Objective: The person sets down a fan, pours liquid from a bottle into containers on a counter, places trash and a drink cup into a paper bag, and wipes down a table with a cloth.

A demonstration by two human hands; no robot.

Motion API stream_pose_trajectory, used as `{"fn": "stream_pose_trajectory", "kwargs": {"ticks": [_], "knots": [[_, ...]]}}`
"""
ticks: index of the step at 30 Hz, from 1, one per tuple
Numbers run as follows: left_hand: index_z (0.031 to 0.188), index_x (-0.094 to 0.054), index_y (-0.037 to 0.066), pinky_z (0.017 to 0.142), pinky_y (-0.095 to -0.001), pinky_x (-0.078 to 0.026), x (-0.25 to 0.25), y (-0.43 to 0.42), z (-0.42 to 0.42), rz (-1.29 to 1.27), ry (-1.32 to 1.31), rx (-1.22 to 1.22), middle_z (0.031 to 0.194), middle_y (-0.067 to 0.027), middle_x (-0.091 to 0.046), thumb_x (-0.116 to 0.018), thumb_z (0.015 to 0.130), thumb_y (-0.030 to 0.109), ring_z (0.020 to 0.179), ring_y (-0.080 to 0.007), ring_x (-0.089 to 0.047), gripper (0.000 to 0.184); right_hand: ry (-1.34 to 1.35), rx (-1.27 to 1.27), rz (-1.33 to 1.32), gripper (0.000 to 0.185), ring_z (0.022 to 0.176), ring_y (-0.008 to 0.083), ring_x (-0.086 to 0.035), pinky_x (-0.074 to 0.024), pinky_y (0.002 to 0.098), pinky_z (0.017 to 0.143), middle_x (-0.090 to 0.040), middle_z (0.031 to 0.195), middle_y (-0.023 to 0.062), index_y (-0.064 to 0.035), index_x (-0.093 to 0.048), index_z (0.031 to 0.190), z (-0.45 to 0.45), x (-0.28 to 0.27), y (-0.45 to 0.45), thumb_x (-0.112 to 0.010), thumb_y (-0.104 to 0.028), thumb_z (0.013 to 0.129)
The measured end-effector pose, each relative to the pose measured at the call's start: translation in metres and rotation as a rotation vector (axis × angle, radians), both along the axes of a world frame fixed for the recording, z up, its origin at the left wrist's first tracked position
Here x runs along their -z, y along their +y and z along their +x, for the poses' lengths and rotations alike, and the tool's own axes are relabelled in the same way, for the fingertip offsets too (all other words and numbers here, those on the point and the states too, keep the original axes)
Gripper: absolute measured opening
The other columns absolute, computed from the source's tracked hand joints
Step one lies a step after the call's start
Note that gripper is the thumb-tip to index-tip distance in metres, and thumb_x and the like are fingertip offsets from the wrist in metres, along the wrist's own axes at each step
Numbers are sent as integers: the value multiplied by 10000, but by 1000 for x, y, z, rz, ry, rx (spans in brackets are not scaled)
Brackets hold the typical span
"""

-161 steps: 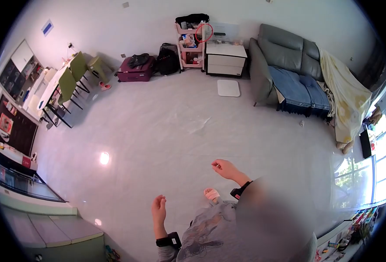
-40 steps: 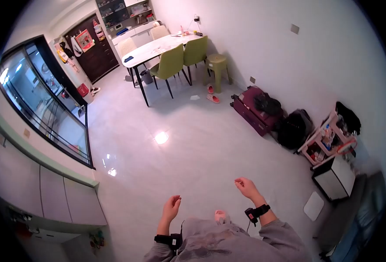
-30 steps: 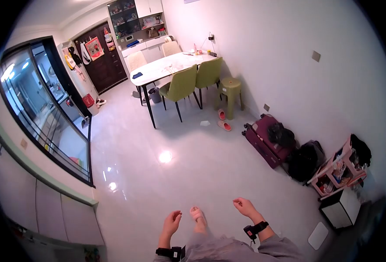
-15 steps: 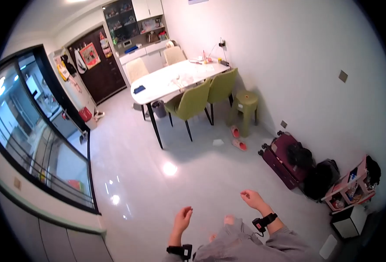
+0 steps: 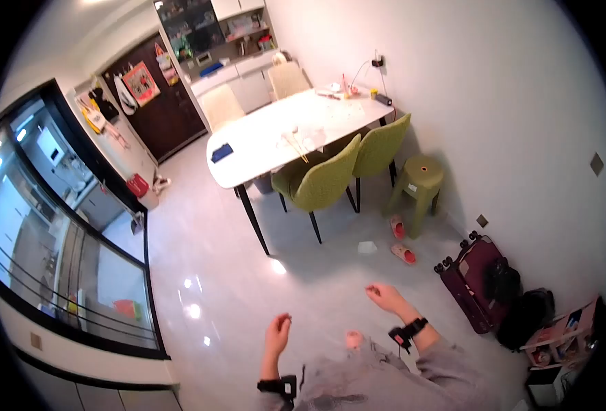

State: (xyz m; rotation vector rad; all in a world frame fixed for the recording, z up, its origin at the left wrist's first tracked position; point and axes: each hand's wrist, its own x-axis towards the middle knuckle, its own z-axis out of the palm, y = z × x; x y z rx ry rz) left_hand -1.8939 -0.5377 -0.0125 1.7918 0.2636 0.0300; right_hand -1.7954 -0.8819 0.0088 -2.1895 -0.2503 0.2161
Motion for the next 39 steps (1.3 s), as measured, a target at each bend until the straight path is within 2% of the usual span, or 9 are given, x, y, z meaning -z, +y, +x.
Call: {"fn": "stream_pose_trajectory", "kwargs": {"ticks": [3, 5, 8, 14, 20, 24, 27, 33, 39], "knots": [[1113, -553, -18, 834, -278, -478, -17, -1, 62, -11, -65, -4, 1013, -106, -645, -536, 898, 102, 936, -153, -612, 247, 0, -42, 38, 269, 786, 241, -630, -492, 326, 709, -658, 881, 122, -25, -606, 1025, 75, -19, 12, -573, -229, 853], [1134, -541, -16, 857, -282, -468, -39, -2, 102, -61, 7, 46, 1050, -105, -631, -525, 909, 112, 958, -162, -605, 259, -66, -12, 215, 231, 743, 145, -607, -476, 285, 678, -646, 832, 79, -11, -611, 1008, 115, -35, 22, -582, -180, 854], [1158, -525, -14, 881, -287, -454, -60, -1, 169, -312, 60, 101, 1095, -105, -613, -511, 922, 124, 985, -169, -594, 274, -3, 30, 277, 217, 807, 130, -611, -480, 267, 732, -648, 896, 57, -6, -597, 1027, 167, -46, 32, -558, -156, 876], [1166, -519, -12, 901, -298, -446, -66, 22, 319, -343, 2, 260, 1103, -107, -603, -497, 930, 125, 1020, -178, -579, 274, 141, 166, 384, 206, 855, 120, -608, -483, 253, 766, -635, 976, 59, 1, -573, 1056, 264, -35, 44, -530, -125, 899], [1156, -526, -12, 892, -286, -446, -87, 36, 467, -400, 19, 397, 1084, -88, -609, -494, 928, 115, 1001, -164, -580, 263, -42, 282, 397, 179, 783, 100, -586, -471, 243, 714, -639, 876, 34, -3, -593, 995, 367, -70, 36, -547, -139, 887], [1144, -532, -18, 890, -279, -442, -103, 34, 531, -502, 30, 408, 1074, -89, -609, -496, 927, 113, 980, -158, -577, 256, 100, 440, 582, 154, 774, 90, -575, -471, 241, 711, -623, 868, 27, -1, -586, 981, 419, -106, 34, -550, -113, 881], [1150, -529, -12, 889, -273, -436, -104, 29, 574, -412, -17, 442, 1076, -84, -609, -497, 928, 114, 981, -151, -570, 257, -90, 324, 282, 186, 775, 106, -580, -473, 256, 717, -629, 881, 48, 2, -583, 1011, 482, -100, 9, -561, -125, 878], [1161, -523, -6, 895, -272, -430, -113, 5, 654, -359, -55, 381, 1084, -80, -606, -496, 927, 110, 1001, -146, -559, 263, -134, 199, 134, 194, 768, 124, -582, -471, 265, 706, -627, 859, 63, 4, -584, 1002, 639, -116, -10, -571, -135, 867], [1167, -503, -12, 800, -268, -471, -69, -39, 735, 20, -67, 159, 1040, -118, -626, -533, 900, 107, 924, -159, -599, 294, -152, -49, -114, 271, 950, 299, -564, -458, 368, 836, -548, 1082, 169, -33, -609, 986, 809, -63, -22, -590, -245, 818]]}}
